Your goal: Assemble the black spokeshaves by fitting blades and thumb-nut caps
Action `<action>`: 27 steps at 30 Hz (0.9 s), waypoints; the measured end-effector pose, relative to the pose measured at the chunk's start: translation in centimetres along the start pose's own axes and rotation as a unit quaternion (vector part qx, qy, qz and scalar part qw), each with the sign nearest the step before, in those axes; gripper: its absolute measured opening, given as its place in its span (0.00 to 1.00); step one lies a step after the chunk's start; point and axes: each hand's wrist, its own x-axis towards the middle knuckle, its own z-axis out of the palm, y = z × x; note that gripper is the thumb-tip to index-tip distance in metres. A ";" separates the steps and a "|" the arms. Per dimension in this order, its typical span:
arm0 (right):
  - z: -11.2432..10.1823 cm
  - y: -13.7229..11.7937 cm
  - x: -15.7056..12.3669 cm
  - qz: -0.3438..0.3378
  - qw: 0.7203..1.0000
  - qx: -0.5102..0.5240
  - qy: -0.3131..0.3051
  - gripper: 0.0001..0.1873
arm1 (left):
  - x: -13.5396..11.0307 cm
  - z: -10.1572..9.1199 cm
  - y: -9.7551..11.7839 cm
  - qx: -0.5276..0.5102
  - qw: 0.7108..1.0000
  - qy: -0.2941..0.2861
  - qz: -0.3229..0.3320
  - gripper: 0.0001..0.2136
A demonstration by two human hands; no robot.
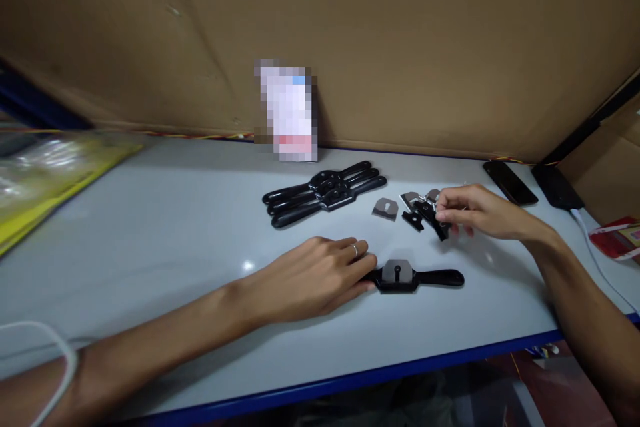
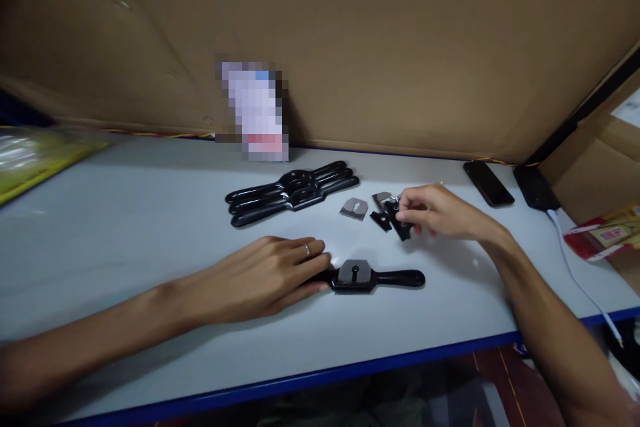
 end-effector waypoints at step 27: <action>6.9 -3.5 -0.2 -0.105 0.994 -0.020 0.023 0.06 | 0.1 0.0 0.2 0.007 1.000 0.008 -0.012 0.15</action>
